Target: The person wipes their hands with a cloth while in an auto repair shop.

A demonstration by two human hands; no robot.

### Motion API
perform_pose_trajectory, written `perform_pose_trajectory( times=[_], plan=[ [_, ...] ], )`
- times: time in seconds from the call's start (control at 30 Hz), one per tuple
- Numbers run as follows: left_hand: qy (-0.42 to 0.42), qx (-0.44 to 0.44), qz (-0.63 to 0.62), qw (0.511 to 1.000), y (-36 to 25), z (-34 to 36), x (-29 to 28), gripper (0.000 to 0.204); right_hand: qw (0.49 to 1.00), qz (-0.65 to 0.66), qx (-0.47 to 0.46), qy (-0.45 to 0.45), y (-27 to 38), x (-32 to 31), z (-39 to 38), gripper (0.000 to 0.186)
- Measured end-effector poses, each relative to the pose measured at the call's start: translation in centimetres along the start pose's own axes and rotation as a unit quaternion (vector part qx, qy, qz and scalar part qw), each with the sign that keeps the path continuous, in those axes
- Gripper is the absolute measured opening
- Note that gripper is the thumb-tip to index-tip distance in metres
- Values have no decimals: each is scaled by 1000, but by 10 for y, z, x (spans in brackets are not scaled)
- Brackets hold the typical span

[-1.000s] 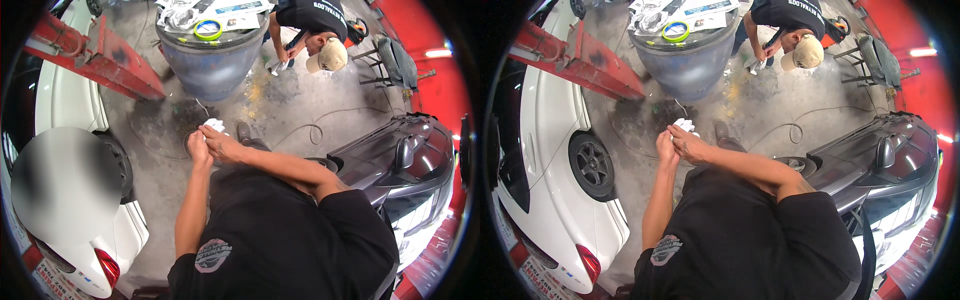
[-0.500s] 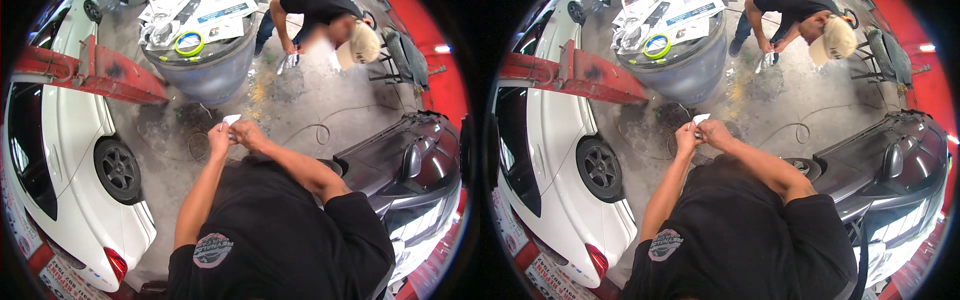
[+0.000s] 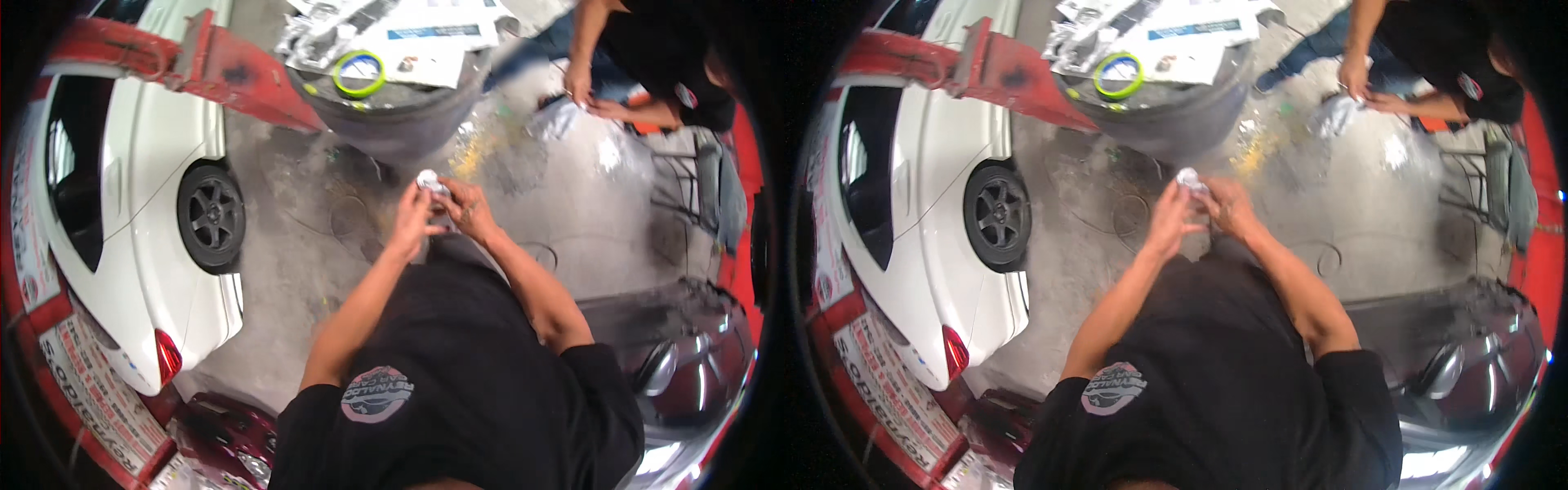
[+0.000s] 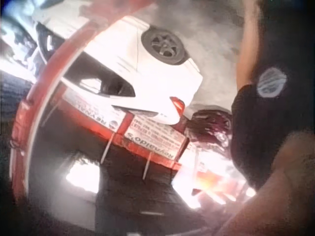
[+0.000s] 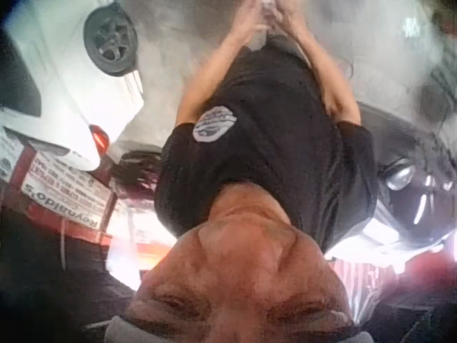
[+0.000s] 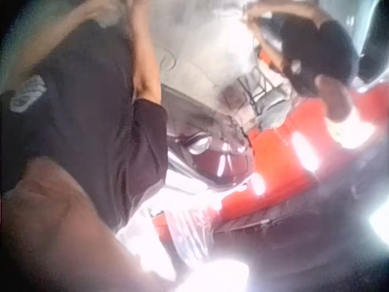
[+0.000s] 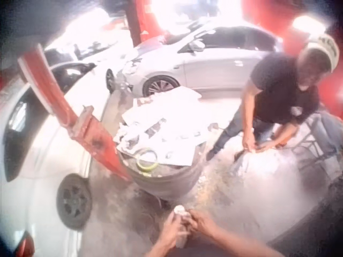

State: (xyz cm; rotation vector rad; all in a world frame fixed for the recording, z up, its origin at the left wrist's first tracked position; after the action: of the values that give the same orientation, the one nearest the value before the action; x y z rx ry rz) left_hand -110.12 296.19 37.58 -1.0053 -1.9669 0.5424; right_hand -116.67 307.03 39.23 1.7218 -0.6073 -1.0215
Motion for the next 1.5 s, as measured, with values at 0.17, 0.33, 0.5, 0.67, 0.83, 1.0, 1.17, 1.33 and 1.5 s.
perform_pose_trajectory(
  times=[0.17,0.33,0.5,0.67,0.83,1.0,1.17,1.33,1.5],
  plan=[
    [-175,180,257,933,-2,41,-16,25,963,-160,-217,21,21,13,-18,38],
    [-122,121,67,983,3,72,-2,25,947,-202,-244,48,42,-32,-19,58],
    [-10,106,-49,993,-10,76,54,25,975,-134,-174,-40,13,-64,9,47],
    [21,26,16,999,-29,46,82,44,975,-108,-182,-61,28,-87,17,36],
    [45,122,41,991,-83,29,92,42,978,-110,-81,-155,60,-130,19,19],
    [98,102,6,990,-112,4,73,44,933,22,-162,-322,111,-208,58,33],
    [189,21,12,982,-99,-34,38,41,876,395,-122,-248,137,-262,136,36],
    [159,-17,-48,986,-85,-58,-32,39,870,359,-133,-310,176,-238,141,36],
    [167,-18,-77,983,-90,-77,-74,40,869,217,-193,-400,165,-247,141,22]
  ],
)
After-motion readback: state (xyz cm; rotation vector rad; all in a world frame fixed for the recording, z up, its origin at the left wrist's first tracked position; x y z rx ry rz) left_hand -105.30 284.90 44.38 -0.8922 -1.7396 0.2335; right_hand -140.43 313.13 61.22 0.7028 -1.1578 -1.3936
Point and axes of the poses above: each hand's wrist, its own z-axis towards the middle knuckle, its own x-axis out of the palm, y = z × x, the point moved 8 cm from there along z, towards the middle knuckle, and after that the axes turned 3 degrees about -z, right-handed, at the moved point
